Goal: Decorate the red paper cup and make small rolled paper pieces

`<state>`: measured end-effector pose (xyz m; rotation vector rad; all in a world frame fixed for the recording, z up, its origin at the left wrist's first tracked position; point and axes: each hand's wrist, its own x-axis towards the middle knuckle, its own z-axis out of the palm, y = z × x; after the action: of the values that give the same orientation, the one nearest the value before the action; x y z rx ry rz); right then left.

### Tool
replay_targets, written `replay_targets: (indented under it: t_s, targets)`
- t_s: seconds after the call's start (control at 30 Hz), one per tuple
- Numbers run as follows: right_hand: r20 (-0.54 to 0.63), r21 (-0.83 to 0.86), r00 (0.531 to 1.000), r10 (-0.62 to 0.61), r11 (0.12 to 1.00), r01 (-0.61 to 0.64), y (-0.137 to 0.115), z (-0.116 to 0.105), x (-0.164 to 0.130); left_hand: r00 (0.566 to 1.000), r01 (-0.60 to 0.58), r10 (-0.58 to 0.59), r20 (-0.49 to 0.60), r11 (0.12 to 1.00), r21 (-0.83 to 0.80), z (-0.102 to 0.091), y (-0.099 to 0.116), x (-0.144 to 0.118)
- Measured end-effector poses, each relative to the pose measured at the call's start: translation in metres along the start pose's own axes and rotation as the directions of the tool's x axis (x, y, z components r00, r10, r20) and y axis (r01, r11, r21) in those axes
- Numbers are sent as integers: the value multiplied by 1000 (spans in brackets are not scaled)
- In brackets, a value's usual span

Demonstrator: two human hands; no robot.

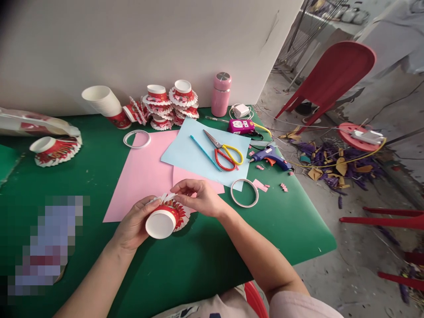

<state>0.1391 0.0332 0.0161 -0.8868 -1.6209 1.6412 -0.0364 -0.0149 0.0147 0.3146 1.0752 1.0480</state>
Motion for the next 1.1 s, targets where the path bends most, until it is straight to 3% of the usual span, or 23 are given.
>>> replay_targets:
  t_s: [0.23, 0.4, 0.67, 0.9, 1.1]
  targets:
    - [28, -141, 998, -49, 989, 53, -5, -5, 0, 1000, 15, -15, 21, 1000, 20, 2, -1, 0]
    - [55, -173, 998, -15, 985, 24, -9, -7, 0, 999, -31, 29, 35, 998, 58, 2, -3, 1]
    - [64, -156, 998, 27, 988, -17, -6, -6, 1, 996, -68, 56, 74, 984, 167, -1, -5, 0]
    - [33, -97, 997, 73, 993, -70, -6, -7, 0, 995, -97, 94, 25, 983, 155, 0, -4, -1]
    - [84, -52, 988, 130, 991, -126, -5, -9, 1, 992, -123, 116, 48, 977, 174, -1, -6, -2]
